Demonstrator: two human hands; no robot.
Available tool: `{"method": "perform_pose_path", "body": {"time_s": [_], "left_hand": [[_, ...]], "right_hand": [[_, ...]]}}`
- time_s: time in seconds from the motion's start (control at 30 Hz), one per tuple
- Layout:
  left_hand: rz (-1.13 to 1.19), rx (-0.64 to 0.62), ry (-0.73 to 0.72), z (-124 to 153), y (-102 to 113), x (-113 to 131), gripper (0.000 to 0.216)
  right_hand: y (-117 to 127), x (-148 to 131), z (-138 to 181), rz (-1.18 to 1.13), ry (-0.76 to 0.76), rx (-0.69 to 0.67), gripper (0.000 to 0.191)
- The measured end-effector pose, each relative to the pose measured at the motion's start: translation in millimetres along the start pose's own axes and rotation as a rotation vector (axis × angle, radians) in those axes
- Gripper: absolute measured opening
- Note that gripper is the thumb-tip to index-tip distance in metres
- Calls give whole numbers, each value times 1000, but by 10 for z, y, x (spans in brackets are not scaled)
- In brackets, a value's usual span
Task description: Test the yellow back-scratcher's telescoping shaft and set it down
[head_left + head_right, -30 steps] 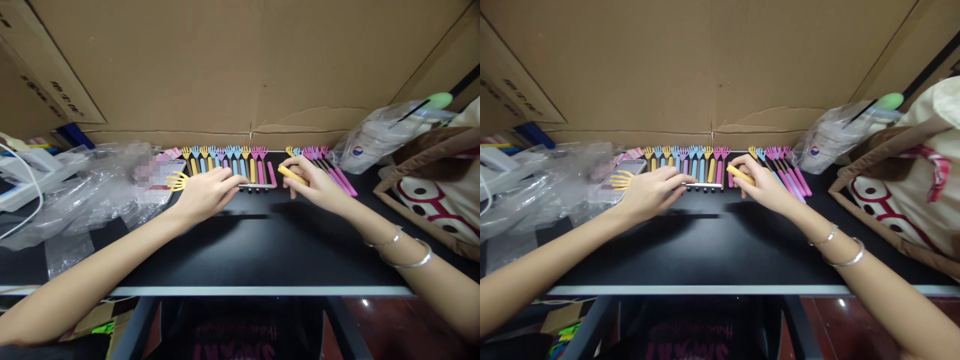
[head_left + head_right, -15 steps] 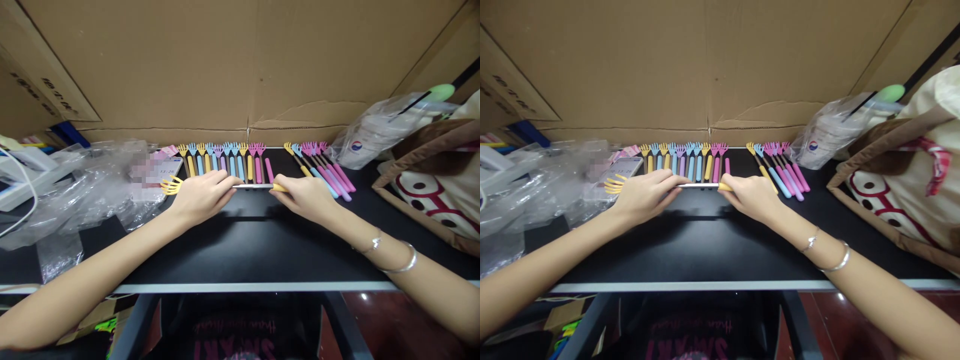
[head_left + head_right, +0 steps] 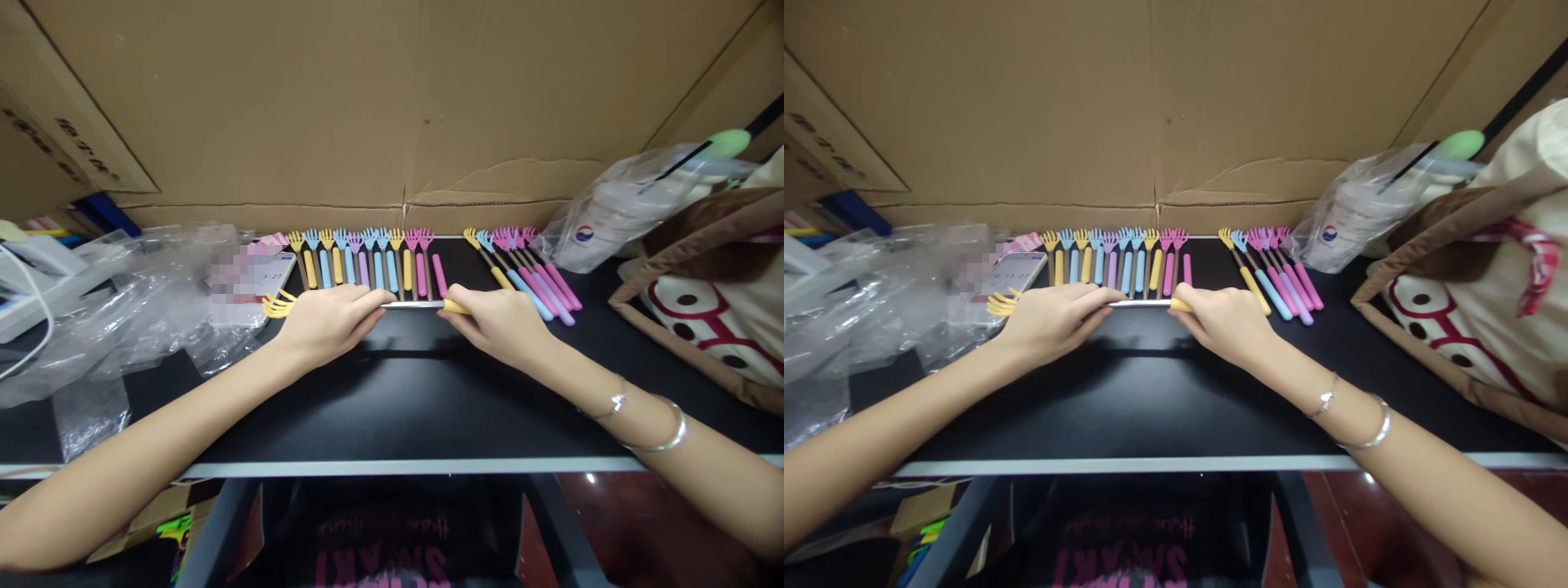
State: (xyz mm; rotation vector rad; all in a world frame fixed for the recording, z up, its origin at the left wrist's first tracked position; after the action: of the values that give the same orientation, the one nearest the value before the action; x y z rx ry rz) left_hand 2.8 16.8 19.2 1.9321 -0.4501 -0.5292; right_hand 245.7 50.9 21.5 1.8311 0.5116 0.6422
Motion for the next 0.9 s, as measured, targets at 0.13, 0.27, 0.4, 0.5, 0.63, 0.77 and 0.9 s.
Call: {"method": "perform_pose_path", "body": {"time_s": [0.13, 0.27, 0.4, 0.5, 0.63, 0.77, 0.9], "left_hand": [[13, -28, -13, 1, -4, -23, 34], [-8, -13, -45, 3, -20, -65, 36], [-48, 25, -87, 8, -21, -94, 35], [-85, 41, -130, 11, -15, -107, 34], [-101, 49, -150, 14, -5, -106, 33], [-104, 99, -141, 16, 2, -78, 32], [-81, 149, -109, 17, 6, -51, 34]], "right_hand": [[8, -2, 4, -7, 25, -21, 39], [9, -1, 7, 19, 45, -51, 37], [11, -1, 3, 43, 107, -71, 33], [19, -6, 3, 63, 153, -79, 37], [17, -8, 7, 67, 165, -82, 38], [0, -7, 5, 3, 124, -109, 33], [-3, -19, 2, -96, 41, -157, 30]]}}
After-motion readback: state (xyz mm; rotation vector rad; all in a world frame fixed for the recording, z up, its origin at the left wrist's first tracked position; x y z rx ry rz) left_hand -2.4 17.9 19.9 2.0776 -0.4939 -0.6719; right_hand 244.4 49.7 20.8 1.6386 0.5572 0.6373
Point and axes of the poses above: each hand's wrist, its own z-axis away from the middle knuckle, its own y-axis out of the back of the hand, x = y × z, the point moved 1 cm from there along -z, towards the middle knuckle, and after that the axes turned 8 degrees about -x, right-handed, at the moved point
